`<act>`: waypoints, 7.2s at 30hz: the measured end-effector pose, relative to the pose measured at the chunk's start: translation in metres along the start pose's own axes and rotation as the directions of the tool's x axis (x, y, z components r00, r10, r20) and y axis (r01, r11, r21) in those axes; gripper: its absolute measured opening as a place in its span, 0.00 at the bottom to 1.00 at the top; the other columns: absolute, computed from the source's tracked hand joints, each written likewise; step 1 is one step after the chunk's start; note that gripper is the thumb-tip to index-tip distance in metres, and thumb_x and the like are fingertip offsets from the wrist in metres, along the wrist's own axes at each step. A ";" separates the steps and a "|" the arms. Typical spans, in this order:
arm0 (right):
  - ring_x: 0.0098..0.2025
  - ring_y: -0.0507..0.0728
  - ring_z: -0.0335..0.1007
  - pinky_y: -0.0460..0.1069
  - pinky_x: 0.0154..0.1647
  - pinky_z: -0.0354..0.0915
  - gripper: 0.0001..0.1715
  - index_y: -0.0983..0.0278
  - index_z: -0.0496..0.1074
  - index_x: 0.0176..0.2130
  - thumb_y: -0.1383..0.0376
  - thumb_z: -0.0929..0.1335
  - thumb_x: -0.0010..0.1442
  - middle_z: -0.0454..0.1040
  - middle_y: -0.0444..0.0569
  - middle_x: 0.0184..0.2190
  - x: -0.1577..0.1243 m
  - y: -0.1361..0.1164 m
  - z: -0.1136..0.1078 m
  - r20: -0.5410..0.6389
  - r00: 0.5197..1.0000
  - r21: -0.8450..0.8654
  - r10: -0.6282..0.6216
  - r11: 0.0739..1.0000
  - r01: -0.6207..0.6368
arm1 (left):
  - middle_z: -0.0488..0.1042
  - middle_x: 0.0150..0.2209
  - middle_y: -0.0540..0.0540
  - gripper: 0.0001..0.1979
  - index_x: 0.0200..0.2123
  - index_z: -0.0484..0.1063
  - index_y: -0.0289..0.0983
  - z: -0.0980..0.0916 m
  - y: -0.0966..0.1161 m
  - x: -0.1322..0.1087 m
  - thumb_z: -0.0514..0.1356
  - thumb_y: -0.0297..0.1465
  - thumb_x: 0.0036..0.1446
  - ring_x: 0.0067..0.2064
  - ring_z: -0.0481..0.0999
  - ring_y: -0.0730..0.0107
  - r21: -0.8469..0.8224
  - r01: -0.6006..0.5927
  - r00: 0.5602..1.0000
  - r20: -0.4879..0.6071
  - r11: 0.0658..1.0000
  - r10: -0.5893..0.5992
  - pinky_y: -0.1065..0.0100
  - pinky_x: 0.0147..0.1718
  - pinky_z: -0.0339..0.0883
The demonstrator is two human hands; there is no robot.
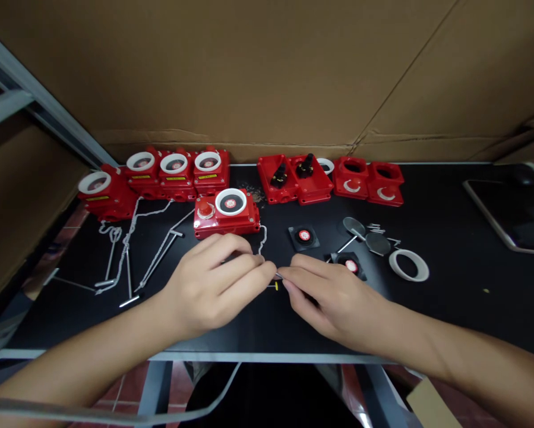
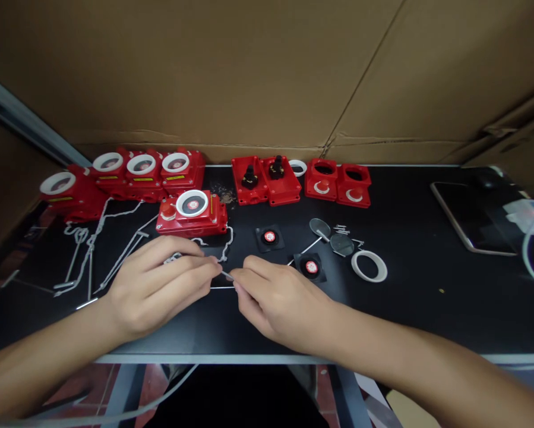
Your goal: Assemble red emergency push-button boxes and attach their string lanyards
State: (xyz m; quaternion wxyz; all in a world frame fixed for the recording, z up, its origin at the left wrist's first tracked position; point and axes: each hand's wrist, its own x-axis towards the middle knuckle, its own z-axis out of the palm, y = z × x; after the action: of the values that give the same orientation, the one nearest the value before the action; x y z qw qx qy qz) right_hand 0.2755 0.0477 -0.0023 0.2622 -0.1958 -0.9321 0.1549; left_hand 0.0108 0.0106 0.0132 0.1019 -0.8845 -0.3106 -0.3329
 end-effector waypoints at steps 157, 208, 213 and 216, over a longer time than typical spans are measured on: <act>0.40 0.47 0.85 0.42 0.46 0.77 0.09 0.62 0.74 0.52 0.62 0.75 0.76 0.86 0.43 0.39 0.026 0.025 0.022 0.016 0.923 0.754 0.385 0.601 -0.264 | 0.88 0.42 0.51 0.10 0.44 0.84 0.36 0.029 -0.010 0.007 0.69 0.17 0.64 0.43 0.89 0.79 -0.811 0.461 0.773 0.168 0.360 -0.612 0.82 0.49 0.80; 0.38 0.50 0.87 0.43 0.44 0.80 0.05 0.62 0.78 0.47 0.63 0.75 0.75 0.88 0.44 0.39 0.026 0.021 0.020 -0.043 0.947 0.645 0.317 0.733 -0.216 | 0.87 0.37 0.47 0.10 0.38 0.82 0.34 0.028 -0.007 0.009 0.78 0.25 0.57 0.38 0.89 0.69 -0.823 0.567 0.586 0.434 -0.037 -0.684 0.72 0.42 0.84; 0.36 0.50 0.88 0.42 0.43 0.78 0.08 0.61 0.74 0.47 0.64 0.76 0.75 0.88 0.42 0.37 0.025 0.021 0.020 -0.069 0.947 0.606 0.313 0.767 -0.210 | 0.87 0.36 0.47 0.09 0.37 0.82 0.34 0.026 -0.005 0.009 0.78 0.27 0.58 0.37 0.88 0.70 -0.799 0.601 0.571 0.427 0.002 -0.701 0.72 0.41 0.83; 0.38 0.52 0.88 0.44 0.44 0.79 0.07 0.60 0.74 0.47 0.63 0.75 0.75 0.88 0.42 0.38 0.024 0.022 0.020 -0.075 0.948 0.567 0.310 0.795 -0.215 | 0.86 0.36 0.46 0.10 0.37 0.82 0.34 0.024 -0.004 0.009 0.79 0.30 0.57 0.37 0.87 0.69 -0.773 0.633 0.551 0.420 0.033 -0.721 0.71 0.41 0.82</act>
State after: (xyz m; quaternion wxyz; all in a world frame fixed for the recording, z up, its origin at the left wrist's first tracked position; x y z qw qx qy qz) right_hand 0.2515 0.0737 -0.0168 0.3593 -0.2516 -0.7862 0.4354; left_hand 0.0269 0.0273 0.0007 -0.5223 -0.5259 -0.4657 -0.4835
